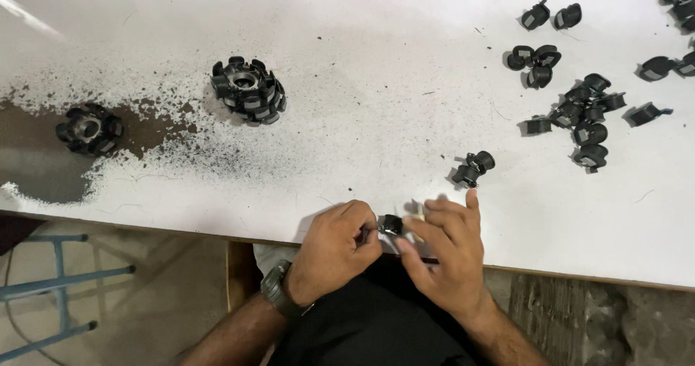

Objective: The person assembles small black plastic components onto a central metal ring using a small wooden stick to press and align each piece. Completed assemblies are placed on the table as the person continues with additional units.

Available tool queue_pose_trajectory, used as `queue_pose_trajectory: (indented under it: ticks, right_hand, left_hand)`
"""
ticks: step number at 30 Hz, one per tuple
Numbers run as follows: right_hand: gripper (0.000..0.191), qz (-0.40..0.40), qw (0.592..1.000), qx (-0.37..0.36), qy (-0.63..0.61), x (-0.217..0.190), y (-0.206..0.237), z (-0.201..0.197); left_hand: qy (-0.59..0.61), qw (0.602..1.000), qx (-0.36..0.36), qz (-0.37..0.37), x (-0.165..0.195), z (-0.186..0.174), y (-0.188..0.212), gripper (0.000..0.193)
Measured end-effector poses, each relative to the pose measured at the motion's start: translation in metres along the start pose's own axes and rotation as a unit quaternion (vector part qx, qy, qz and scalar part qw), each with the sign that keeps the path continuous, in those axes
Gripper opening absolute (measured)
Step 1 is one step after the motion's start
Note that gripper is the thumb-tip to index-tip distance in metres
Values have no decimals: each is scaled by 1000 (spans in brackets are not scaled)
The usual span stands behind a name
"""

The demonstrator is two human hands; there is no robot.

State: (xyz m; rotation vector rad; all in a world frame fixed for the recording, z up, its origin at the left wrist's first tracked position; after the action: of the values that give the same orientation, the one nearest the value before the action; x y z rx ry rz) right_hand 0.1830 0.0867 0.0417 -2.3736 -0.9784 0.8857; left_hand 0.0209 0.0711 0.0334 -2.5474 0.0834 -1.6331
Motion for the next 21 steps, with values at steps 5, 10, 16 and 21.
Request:
queue_pose_trajectory:
  ticks: [5,10,16,21]
  right_hand:
    - [32,-6,998,7,-69,-14,22,12]
    - [32,7,999,-2,-53,-18,26,24]
    - [31,11,999,5,-45,-23,24,25]
    - [32,-2,999,-7,-34,-26,23,27]
  left_hand:
    - [-5,998,40,56,1,-1,7,15]
    - [4,996,64,69,-2,-4,11,16]
    - [10,994,70,81,-6,-7,16,17]
    - [19,996,49,77,-11,-4,15,16]
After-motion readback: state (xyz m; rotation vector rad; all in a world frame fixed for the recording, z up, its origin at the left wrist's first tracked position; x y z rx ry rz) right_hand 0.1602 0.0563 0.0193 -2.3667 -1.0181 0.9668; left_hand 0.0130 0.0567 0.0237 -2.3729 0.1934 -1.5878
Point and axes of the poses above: each hand's wrist, its own y-axis away from the middle knuckle, its own z-axis out of the palm, x = y × z, the point moved 9 cm from there along -y, towards the middle knuckle, and after that the axes turned 9 degrees about y, right-handed, at the moved point
